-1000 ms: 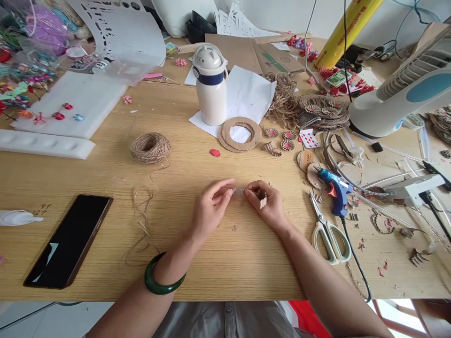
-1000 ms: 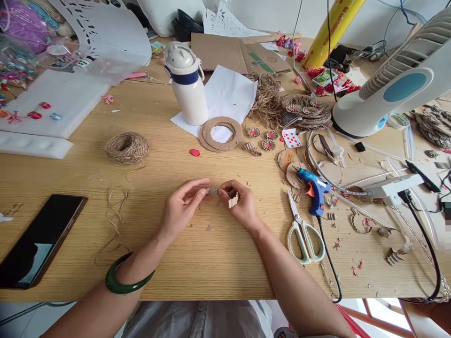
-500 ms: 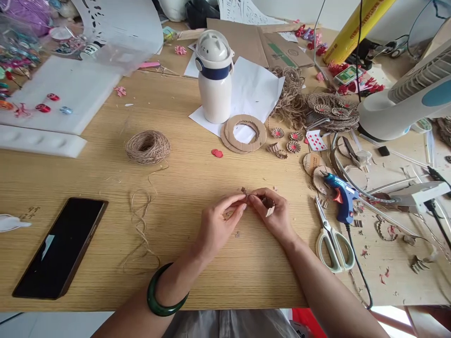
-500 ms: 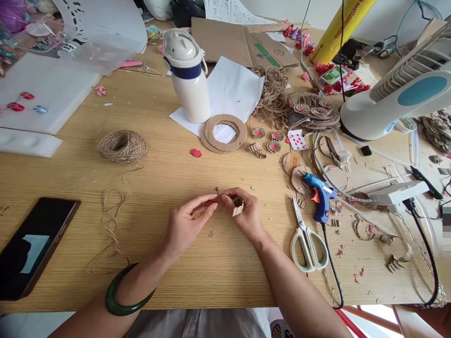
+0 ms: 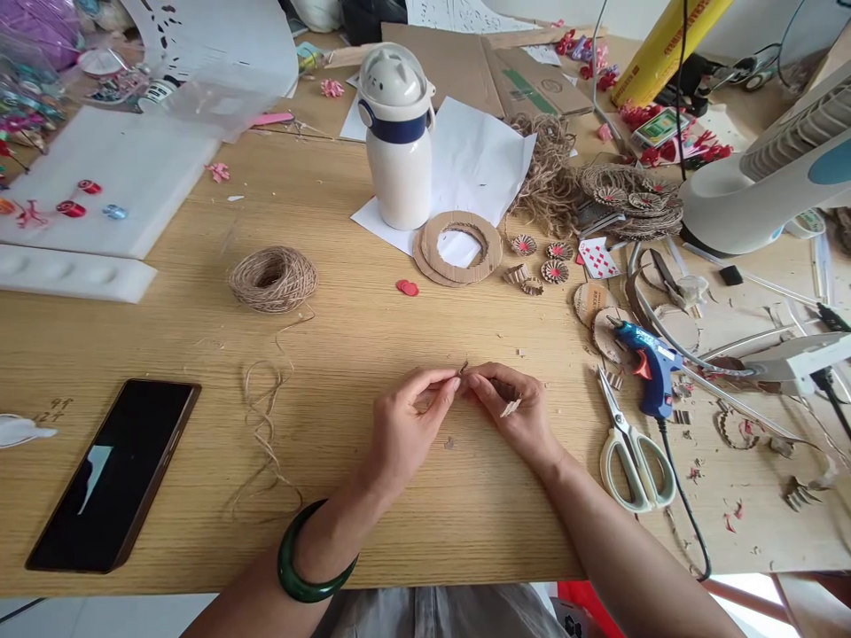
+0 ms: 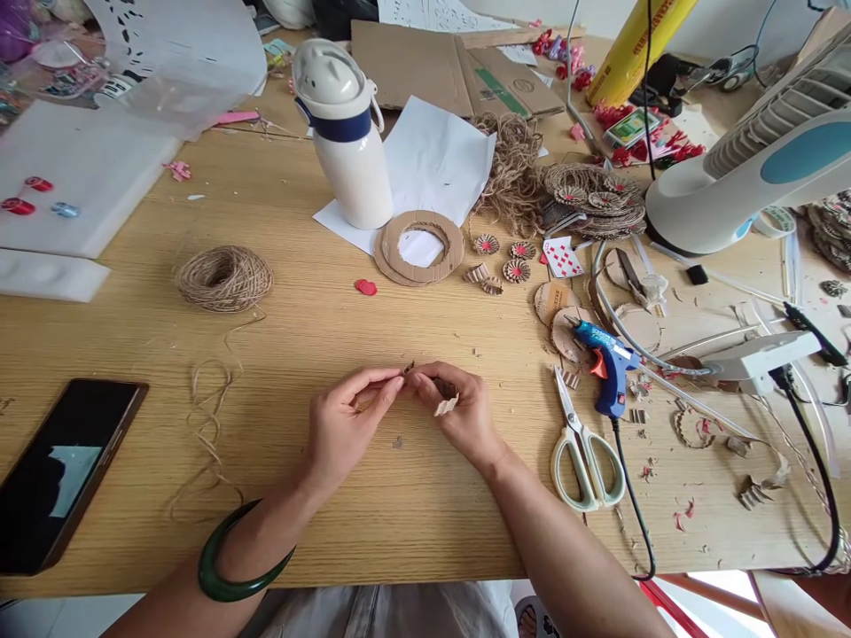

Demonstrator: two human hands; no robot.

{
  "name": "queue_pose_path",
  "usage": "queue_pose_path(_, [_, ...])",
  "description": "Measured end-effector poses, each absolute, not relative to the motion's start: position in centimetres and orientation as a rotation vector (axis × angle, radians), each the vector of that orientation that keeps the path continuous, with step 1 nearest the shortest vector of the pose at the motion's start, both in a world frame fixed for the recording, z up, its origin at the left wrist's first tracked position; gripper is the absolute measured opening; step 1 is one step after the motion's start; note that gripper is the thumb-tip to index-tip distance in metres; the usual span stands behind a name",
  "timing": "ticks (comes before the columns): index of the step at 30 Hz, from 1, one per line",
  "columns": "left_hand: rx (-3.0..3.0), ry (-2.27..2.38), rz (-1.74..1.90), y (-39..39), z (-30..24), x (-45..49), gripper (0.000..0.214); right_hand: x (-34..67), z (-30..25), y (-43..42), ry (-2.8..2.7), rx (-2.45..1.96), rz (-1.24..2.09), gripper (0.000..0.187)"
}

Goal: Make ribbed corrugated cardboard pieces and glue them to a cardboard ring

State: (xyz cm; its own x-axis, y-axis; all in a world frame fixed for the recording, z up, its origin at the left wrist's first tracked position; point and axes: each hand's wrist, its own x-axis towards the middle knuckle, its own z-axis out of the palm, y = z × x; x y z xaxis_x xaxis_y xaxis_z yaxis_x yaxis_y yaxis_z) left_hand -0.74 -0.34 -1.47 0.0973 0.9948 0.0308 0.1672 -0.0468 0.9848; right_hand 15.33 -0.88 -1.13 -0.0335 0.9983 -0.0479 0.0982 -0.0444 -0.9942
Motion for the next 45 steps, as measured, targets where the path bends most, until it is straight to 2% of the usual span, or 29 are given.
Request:
queue_pose_path(5, [1.004,1.118,1.057,0.0,-0.9,-0.5,0.036,15.0,-0.9,-0.9,-1.185,-1.274,1.281,0.018])
queue_pose_path(10, [0.96,1.144,1.052,0.5,-1.1,-0.9,0.021,15.2,-1.2,-0.6,-1.121,-1.269,1.301,0.025])
queue_pose_path(29, [1.02,1.055,1.131,2.5,-2.4,-1.3,0.029,14.6,-1.9,0.4,-1.175,-1.252,1.187,0.045])
queue_pose_path(37, [1.067,1.025,1.123,2.8,-2.8,-1.7,0.023,14.4,-2.7,0.9,-1.199,-1.233,1.149,0.045])
queue_pose_path(45, [1.108,0.898,1.216,3.0,-3.2,-2.4,0.014,14.2,-3.5,1.5,-1.305,-1.179,1.08,0.034])
